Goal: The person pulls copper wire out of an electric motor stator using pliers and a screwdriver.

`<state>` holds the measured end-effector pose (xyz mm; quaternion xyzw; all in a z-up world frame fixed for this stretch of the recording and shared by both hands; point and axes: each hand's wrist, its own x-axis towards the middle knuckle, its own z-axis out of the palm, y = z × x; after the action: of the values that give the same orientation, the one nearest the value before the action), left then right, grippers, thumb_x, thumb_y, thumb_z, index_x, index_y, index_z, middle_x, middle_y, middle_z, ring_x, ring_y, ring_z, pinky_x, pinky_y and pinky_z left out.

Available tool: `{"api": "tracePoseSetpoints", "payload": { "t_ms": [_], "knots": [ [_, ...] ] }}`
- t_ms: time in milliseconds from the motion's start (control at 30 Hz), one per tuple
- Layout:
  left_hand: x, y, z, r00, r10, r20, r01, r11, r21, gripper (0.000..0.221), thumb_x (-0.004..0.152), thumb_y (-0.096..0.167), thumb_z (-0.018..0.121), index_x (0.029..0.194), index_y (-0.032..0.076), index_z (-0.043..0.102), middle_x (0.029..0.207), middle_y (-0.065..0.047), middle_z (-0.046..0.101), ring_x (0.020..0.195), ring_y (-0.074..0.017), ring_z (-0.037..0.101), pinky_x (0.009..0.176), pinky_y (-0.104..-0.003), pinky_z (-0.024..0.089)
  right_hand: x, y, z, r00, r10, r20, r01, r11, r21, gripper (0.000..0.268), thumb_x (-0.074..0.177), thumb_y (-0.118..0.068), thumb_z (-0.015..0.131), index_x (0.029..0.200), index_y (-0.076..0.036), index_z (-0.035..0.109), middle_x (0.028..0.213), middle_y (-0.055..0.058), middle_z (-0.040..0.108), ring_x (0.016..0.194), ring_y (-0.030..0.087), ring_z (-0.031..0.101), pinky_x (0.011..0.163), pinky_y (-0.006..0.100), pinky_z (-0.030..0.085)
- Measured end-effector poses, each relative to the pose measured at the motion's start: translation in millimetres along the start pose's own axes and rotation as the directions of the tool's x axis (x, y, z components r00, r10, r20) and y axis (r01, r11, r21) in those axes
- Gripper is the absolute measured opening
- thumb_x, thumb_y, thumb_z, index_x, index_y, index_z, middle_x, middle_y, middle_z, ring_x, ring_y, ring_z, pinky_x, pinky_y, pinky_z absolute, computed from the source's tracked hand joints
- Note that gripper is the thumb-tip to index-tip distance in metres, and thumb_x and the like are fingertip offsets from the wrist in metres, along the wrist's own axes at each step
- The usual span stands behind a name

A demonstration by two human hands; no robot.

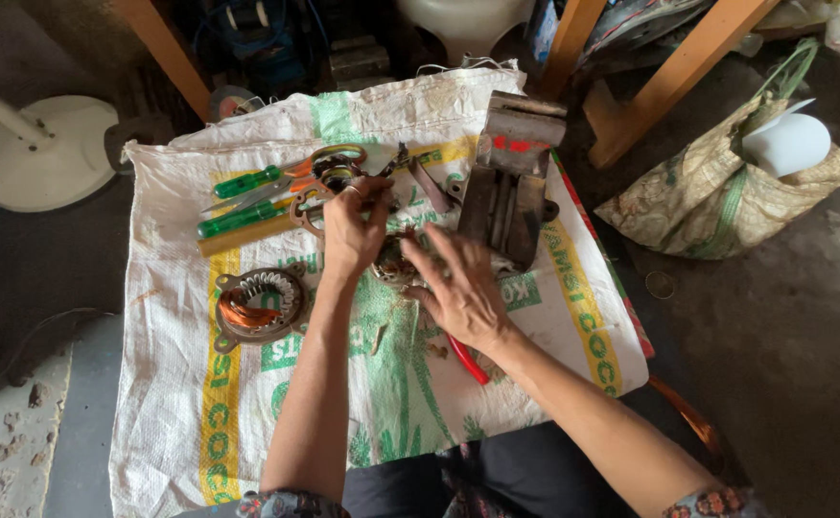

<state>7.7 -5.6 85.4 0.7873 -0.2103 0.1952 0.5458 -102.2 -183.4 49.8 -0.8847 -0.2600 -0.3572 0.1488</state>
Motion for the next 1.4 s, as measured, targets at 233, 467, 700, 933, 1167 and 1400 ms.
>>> {"api": "tracePoseSetpoints", "payload": {
  "t_ms": [233, 467, 700, 933, 1167, 1400],
  "knots": [
    [22.4, -30.1, -17.9, 0.981, 0.059, -0.183, -0.037, 0.992, 0.122, 0.019, 0.095, 0.0, 0.065, 0.109, 0.003, 0.076, 0.097, -0.014, 0.079, 0.08, -0.0217, 0.079, 0.07, -0.033, 0.063, 20.6, -9.4, 5.6, 0.897, -0.109, 0.428, 0.092, 0.994, 0.059, 0.058, 0.1, -0.037, 0.06, 0.155, -0.032, 0.044, 0.165, 0.011, 0.03, 0.152, 0.034, 0.03, 0.12, 0.061, 0.031],
    [74.8, -133.2, -55.2, 0.989, -0.113, -0.094, 0.144, 0.618, 0.773, 0.036, 0.086, -0.002, 0.068, 0.12, 0.009, 0.075, 0.1, -0.019, 0.075, 0.078, -0.0247, 0.069, 0.072, -0.036, 0.058, 20.4, -7.6, 7.1, 0.87, -0.06, 0.489, 0.033, 0.997, 0.063, 0.06, 0.098, -0.034, 0.059, 0.155, -0.033, 0.039, 0.163, 0.013, 0.033, 0.153, 0.035, 0.027, 0.117, 0.066, 0.03],
    [101.0, -208.4, -90.7, 0.831, -0.555, 0.036, 0.294, 0.494, 0.819, 0.037, 0.096, 0.007, 0.062, 0.128, 0.022, 0.072, 0.111, -0.014, 0.073, 0.081, -0.0256, 0.071, 0.074, -0.045, 0.064, 23.3, -9.9, 9.0, 0.861, -0.034, 0.507, -0.023, 0.994, 0.107, 0.068, 0.09, -0.034, 0.07, 0.15, -0.036, 0.037, 0.159, 0.014, 0.036, 0.149, 0.035, 0.026, 0.114, 0.071, 0.027],
    [99.9, -163.4, -96.9, 0.802, -0.597, 0.015, 0.144, 0.218, 0.965, 0.045, 0.085, 0.04, 0.081, 0.118, 0.011, 0.07, 0.114, -0.015, 0.069, 0.113, -0.0301, 0.058, 0.095, -0.049, 0.05, 14.2, -6.7, 13.6, 0.884, -0.051, 0.465, 0.01, 0.996, 0.091, 0.076, 0.091, -0.029, 0.073, 0.154, -0.038, 0.031, 0.158, 0.013, 0.04, 0.152, 0.033, 0.028, 0.116, 0.069, 0.029],
    [82.8, -62.9, -101.0, 0.979, -0.154, -0.134, 0.189, 0.434, 0.881, 0.036, 0.091, -0.002, 0.059, 0.126, -0.006, 0.063, 0.114, -0.026, 0.062, 0.087, -0.0376, 0.067, 0.076, -0.05, 0.053, 16.4, -0.3, 8.3, 0.984, -0.033, 0.178, -0.008, 0.974, 0.225, 0.079, 0.095, -0.045, 0.061, 0.159, -0.018, 0.024, 0.162, 0.023, 0.036, 0.145, 0.036, 0.04, 0.118, 0.063, 0.03],
    [13.8, 25.7, -37.5, 0.932, -0.337, -0.133, 0.319, 0.938, -0.138, 0.029, 0.093, -0.009, 0.051, 0.111, -0.007, 0.074, 0.083, -0.011, 0.076, 0.071, -0.0162, 0.072, 0.062, -0.027, 0.056, 26.1, -13.4, -30.1, 0.933, 0.303, 0.196, -0.344, 0.584, 0.735, 0.053, 0.104, -0.019, 0.066, 0.15, -0.012, 0.042, 0.141, 0.018, 0.065, 0.12, 0.028, 0.069, 0.102, 0.046, 0.058]
  ]
}}
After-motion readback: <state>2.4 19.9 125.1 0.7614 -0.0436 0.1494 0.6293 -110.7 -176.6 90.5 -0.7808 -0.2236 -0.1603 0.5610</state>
